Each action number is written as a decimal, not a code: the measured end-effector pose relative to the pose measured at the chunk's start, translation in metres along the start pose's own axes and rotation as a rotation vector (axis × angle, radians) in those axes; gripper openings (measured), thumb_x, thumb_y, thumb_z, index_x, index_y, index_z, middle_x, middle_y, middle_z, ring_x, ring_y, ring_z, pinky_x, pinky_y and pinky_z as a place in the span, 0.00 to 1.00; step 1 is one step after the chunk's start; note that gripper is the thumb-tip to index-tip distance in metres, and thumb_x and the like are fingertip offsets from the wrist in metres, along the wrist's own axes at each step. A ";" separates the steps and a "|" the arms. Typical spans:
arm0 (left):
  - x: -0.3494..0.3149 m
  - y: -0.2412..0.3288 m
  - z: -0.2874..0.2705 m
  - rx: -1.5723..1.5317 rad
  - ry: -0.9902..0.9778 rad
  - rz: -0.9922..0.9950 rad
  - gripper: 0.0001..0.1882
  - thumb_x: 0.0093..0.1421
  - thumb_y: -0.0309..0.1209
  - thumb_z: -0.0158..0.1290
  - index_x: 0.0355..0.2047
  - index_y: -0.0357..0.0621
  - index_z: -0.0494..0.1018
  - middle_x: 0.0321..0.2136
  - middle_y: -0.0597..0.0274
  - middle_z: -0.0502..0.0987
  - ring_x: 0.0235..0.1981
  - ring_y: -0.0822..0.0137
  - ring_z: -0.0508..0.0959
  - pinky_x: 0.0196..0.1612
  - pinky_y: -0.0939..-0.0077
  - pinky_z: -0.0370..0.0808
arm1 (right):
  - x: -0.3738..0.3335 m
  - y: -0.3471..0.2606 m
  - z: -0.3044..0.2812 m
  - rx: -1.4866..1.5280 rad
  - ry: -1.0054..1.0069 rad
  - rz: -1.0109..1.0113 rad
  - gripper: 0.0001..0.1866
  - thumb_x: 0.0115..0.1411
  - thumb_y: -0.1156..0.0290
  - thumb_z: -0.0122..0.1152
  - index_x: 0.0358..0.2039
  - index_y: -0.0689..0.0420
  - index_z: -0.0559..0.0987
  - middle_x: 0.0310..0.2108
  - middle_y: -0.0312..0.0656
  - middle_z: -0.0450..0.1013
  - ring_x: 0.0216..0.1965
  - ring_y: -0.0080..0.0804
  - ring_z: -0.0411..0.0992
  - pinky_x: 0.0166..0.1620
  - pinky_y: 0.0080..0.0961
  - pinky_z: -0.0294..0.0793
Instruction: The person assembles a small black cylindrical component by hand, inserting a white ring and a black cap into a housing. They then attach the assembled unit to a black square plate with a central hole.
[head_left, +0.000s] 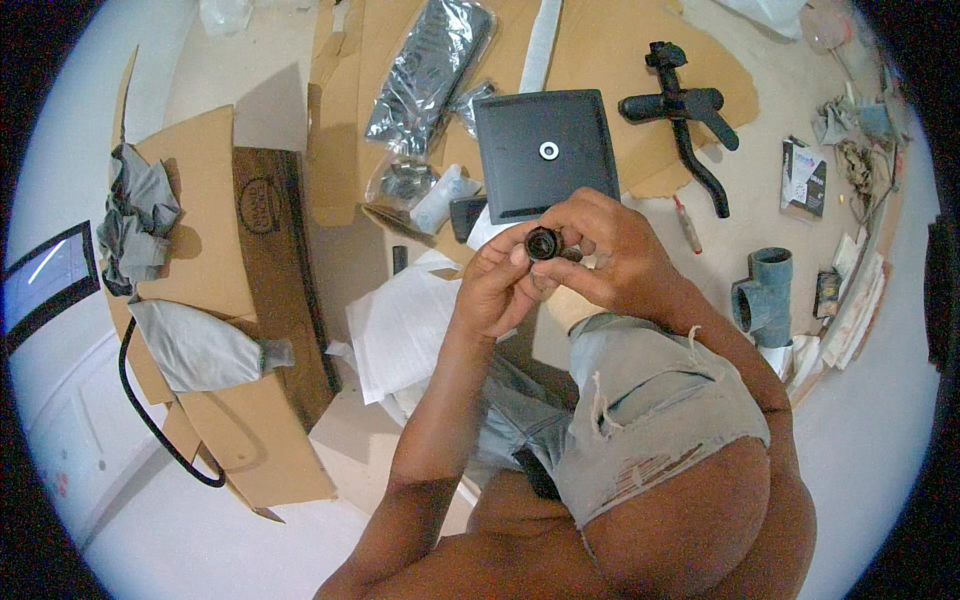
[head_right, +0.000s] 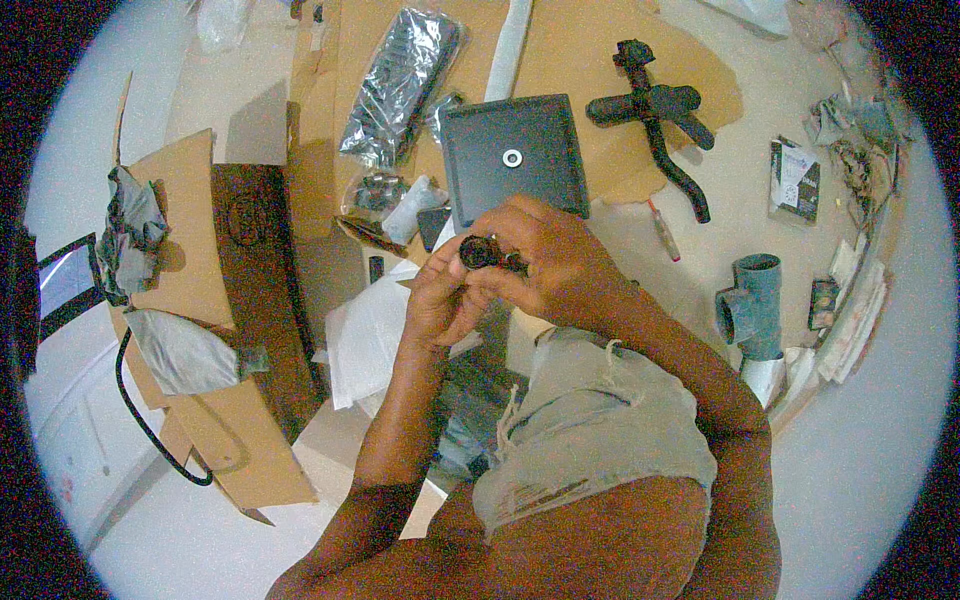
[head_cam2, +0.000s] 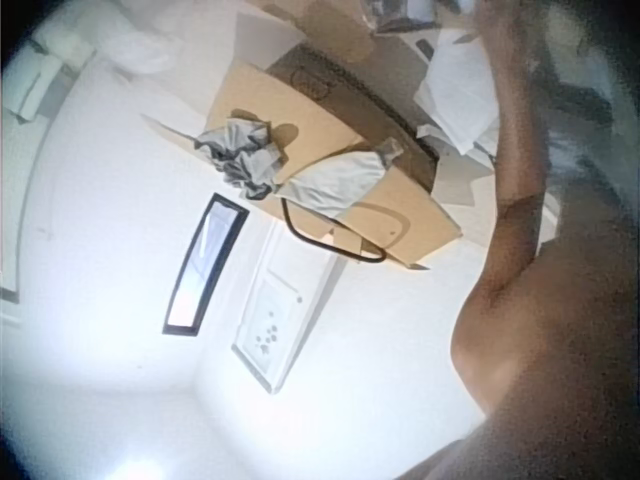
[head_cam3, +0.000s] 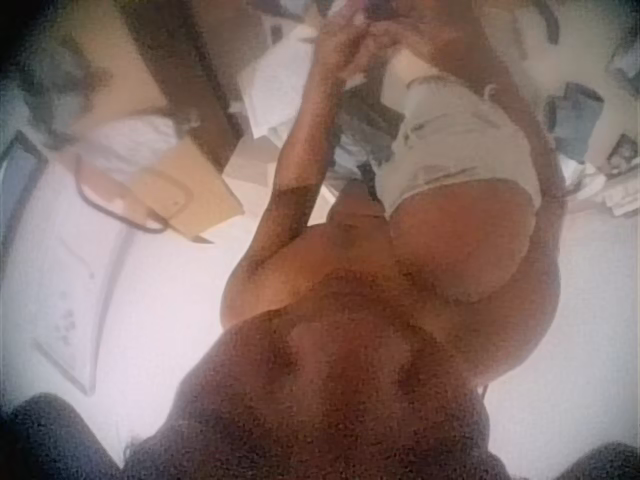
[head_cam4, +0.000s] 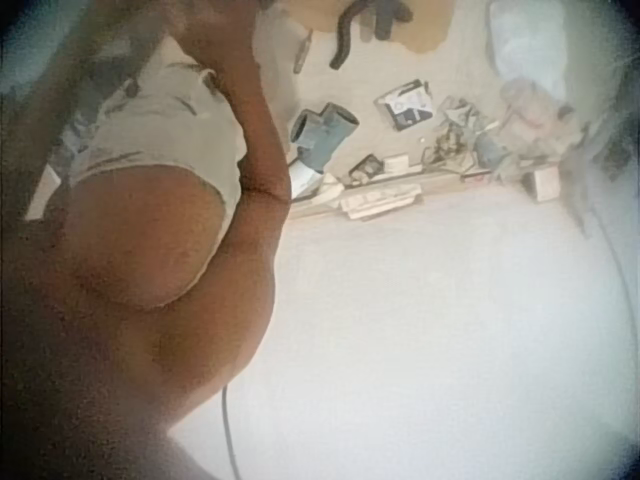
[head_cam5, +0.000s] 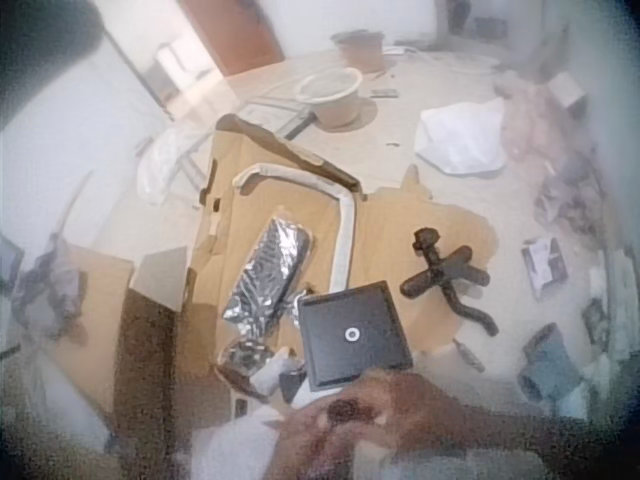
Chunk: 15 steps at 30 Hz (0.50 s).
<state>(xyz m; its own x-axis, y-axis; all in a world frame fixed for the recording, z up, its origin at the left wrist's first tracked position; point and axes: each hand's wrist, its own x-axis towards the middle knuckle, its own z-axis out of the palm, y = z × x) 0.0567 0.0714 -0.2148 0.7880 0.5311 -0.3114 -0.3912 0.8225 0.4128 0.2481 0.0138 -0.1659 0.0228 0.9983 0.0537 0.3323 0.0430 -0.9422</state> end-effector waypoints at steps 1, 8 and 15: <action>0.000 0.000 -0.002 -0.028 -0.020 -0.009 0.21 0.64 0.29 0.52 0.56 0.34 0.67 0.50 0.47 0.75 0.49 0.57 0.78 0.52 0.66 0.77 | 0.001 -0.003 -0.001 -0.001 -0.008 -0.009 0.16 0.52 0.64 0.68 0.39 0.56 0.77 0.33 0.45 0.72 0.33 0.42 0.73 0.37 0.35 0.73; 0.000 -0.001 -0.009 -0.062 -0.049 -0.016 0.21 0.65 0.30 0.52 0.56 0.32 0.66 0.50 0.46 0.75 0.51 0.56 0.77 0.54 0.63 0.76 | 0.006 -0.008 0.002 0.032 0.002 -0.026 0.16 0.51 0.64 0.68 0.37 0.57 0.77 0.32 0.46 0.72 0.33 0.43 0.74 0.37 0.35 0.74; 0.003 -0.001 -0.004 0.000 -0.046 -0.016 0.20 0.65 0.32 0.52 0.54 0.35 0.68 0.49 0.47 0.75 0.51 0.58 0.77 0.54 0.64 0.76 | 0.002 -0.009 0.000 0.078 0.002 0.051 0.16 0.50 0.67 0.68 0.39 0.57 0.77 0.32 0.45 0.72 0.31 0.40 0.74 0.35 0.33 0.74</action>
<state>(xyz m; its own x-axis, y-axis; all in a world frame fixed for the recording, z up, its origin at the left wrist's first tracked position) 0.0570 0.0731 -0.2196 0.8152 0.5080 -0.2780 -0.3785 0.8308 0.4081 0.2449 0.0159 -0.1577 0.0397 0.9992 0.0054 0.2560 -0.0050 -0.9667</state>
